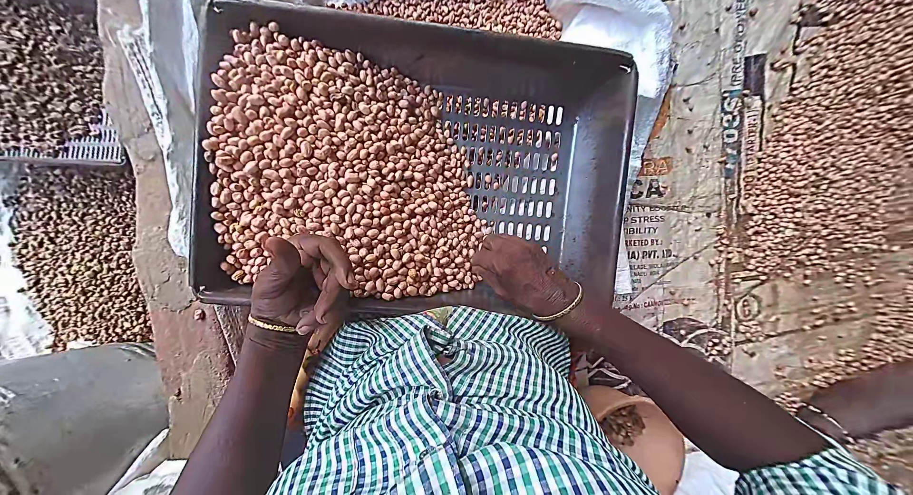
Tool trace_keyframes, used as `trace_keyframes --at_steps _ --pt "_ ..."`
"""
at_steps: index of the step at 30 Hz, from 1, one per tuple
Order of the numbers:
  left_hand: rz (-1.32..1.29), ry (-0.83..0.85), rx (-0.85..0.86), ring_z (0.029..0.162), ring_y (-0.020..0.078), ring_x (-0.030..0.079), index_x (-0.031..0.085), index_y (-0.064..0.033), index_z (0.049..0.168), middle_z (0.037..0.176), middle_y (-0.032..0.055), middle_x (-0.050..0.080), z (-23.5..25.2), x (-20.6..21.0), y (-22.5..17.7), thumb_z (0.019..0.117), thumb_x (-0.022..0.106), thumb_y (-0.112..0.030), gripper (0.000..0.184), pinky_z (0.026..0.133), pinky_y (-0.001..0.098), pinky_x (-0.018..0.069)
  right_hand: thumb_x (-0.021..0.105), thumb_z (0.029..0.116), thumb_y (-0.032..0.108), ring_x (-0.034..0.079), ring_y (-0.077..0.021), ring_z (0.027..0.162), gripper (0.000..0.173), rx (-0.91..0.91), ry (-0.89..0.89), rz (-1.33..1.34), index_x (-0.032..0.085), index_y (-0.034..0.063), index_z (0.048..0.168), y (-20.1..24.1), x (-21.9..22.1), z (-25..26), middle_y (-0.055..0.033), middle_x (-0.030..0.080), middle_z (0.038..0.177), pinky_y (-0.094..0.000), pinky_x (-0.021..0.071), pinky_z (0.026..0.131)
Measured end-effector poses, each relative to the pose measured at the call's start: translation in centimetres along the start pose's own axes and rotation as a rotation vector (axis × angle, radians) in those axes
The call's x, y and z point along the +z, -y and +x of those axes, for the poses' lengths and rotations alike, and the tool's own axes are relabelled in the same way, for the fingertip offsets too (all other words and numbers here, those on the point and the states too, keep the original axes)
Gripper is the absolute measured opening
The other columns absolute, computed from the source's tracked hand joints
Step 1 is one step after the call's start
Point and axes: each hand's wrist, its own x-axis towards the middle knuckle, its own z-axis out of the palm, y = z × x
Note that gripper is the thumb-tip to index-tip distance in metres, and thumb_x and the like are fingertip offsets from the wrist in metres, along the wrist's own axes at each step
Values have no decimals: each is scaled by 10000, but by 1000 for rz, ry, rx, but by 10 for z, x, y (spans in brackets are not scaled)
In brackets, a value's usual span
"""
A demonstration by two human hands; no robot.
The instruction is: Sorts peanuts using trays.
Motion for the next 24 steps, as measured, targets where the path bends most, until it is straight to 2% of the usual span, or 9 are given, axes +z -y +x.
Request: trace_keyframes --at_steps 3,4,7,11,13,16,19,21,24 --pt "-30 15 23 512 -25 627 761 -133 997 628 -71 678 0 -1 2 982 532 -556 481 482 113 493 662 860 21 548 13 657 43 170 -112 594 696 31 885 -11 -18 2 24 613 799 -121 471 607" --pt "-41 13 28 520 -28 635 761 -137 1011 649 -67 693 -1 -1 3 986 535 -544 466 486 108 497 604 880 32 566 65 670 100 198 -138 775 667 107 903 -13 -22 6 102 627 803 -99 485 621" --pt "-105 17 10 527 -5 665 764 -114 1061 667 -36 720 3 -1 3 990 546 -517 463 487 123 525 587 918 2 665 30 713 105 289 42 858 648 84 940 -10 -37 23 90 692 820 -154 575 699" --pt "-108 17 12 502 -18 649 759 -113 1104 645 -48 714 4 -1 5 988 546 -518 473 469 119 514 569 1032 72 648 -138 726 188 463 657 251 632 -82 1118 8 -66 71 -139 670 885 -300 543 748" --pt "-93 27 18 489 -36 626 763 -124 1091 629 -64 700 4 -1 7 989 562 -501 439 460 107 492 556 1041 70 646 -223 742 184 458 724 19 640 -84 1094 13 -72 96 -184 665 877 -387 530 766" --pt "-50 11 12 461 -53 595 772 -136 1056 605 -83 685 6 1 7 999 566 -483 408 428 97 459 635 990 45 688 -195 730 118 174 344 98 691 -51 1032 34 -78 136 -146 708 845 -390 555 737" --pt "-66 -8 -1 458 -58 586 772 -120 1055 599 -83 677 7 0 7 1001 571 -469 406 429 95 454 526 1052 113 699 -72 1088 346 -269 -119 475 595 -58 1345 76 -84 183 -144 678 1274 -217 565 946" --pt "-87 -16 21 472 -48 596 770 -108 1065 606 -72 679 4 -2 7 1002 572 -461 410 451 102 471 492 1043 48 713 -104 1083 265 -409 -331 591 651 -87 1205 77 -89 194 -140 707 1196 -250 590 948" --pt "-131 -58 54 462 -38 587 760 -116 1031 570 -75 646 0 -1 7 1009 547 -473 417 459 110 470 452 954 -34 681 -161 1163 294 -485 -263 588 693 -131 1093 20 -80 151 -173 730 1155 -296 512 1054"
